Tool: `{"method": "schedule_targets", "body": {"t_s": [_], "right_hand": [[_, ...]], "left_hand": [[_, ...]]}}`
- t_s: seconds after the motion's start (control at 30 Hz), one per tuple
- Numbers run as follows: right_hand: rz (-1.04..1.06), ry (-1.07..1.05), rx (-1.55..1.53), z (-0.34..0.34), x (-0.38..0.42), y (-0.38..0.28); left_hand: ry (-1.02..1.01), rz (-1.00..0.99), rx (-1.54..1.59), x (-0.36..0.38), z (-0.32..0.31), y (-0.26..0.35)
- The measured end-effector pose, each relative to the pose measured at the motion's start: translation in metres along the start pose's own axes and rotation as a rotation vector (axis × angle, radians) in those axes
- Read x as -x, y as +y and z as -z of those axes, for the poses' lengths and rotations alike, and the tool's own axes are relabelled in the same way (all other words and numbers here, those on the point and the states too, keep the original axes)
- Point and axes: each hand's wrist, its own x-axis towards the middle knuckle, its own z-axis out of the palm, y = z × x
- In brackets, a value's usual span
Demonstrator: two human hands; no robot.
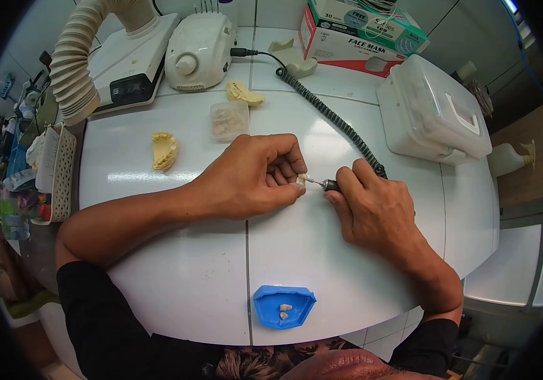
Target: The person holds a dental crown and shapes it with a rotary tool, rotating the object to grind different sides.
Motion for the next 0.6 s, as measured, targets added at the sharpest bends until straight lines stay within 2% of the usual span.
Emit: {"method": "schedule_targets", "body": {"t_s": [0.6], "right_hand": [[0.003, -0.005, 0.006, -0.0016, -0.0003, -0.0008]], "left_hand": [[0.002, 0.002, -0.019, -0.0004, -0.0004, 0.0014]]}}
